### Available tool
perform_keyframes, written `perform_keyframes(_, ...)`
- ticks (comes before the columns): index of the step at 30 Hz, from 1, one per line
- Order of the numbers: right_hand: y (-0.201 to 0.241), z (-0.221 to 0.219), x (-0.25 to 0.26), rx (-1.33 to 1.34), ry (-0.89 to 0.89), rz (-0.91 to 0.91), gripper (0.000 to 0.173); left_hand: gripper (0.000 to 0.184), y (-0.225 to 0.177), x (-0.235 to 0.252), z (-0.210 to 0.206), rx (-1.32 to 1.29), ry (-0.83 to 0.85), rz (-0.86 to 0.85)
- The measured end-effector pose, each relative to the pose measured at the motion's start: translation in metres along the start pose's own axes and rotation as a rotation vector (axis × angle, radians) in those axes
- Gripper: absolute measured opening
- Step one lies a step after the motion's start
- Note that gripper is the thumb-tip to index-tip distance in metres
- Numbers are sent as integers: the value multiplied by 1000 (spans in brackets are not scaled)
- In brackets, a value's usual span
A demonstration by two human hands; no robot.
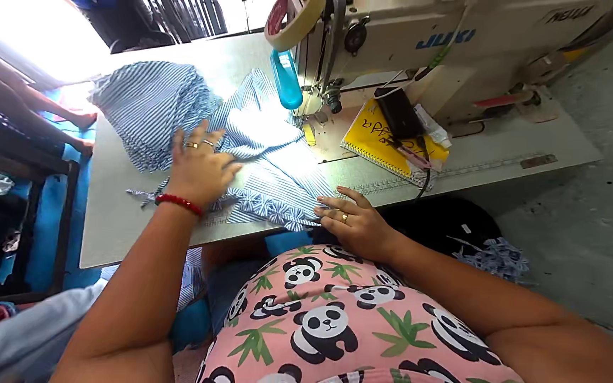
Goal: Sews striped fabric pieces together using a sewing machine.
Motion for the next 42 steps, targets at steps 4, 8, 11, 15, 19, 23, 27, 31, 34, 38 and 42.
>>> perform_keyframes(4,-3,0,0,19,-13,-11,22,38,-16,-31,18,-92,-199,113)
perform_keyframes(8,-3,1,3,36,-23,0,22,61,-39,-83,-28,-124,-127,27)
perform_keyframes(11,-1,3,6,50,-29,5,22,48,-33,-96,-28,-169,-148,42)
perform_keyframes(15,0,17,13,74,-140,-30,20,40,-30,-79,11,-92,-271,36)
perform_keyframes(19,-7,38,18,23,-261,-64,19,32,-39,-30,77,73,-564,-11)
perform_keyframes(23,-16,32,32,-177,-249,-97,18,23,-25,38,66,151,-427,-19)
perform_keyframes(27,-22,7,28,-187,-104,-161,23,26,-45,38,19,49,-327,79)
perform_keyframes(31,-25,4,23,-84,-145,-222,20,22,-135,-24,-17,-141,-381,-253)
perform_keyframes(34,-30,6,23,70,-163,-286,19,33,-145,-50,-46,-217,-277,-309)
perform_keyframes(38,-29,8,27,169,-188,-302,18,32,-139,-60,-46,-194,-296,-313)
perform_keyframes(42,-26,2,24,180,-174,-288,17,31,-146,-62,-44,-174,-376,-341)
Point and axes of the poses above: each hand's wrist, its own x-axis towards the middle knuckle, its own z-axis out of the back of the hand, y = z × x, the point moved 7 cm from there along x, towards the middle knuckle, and after that the axes turned 7 degrees about -z, right-handed, at the moved point
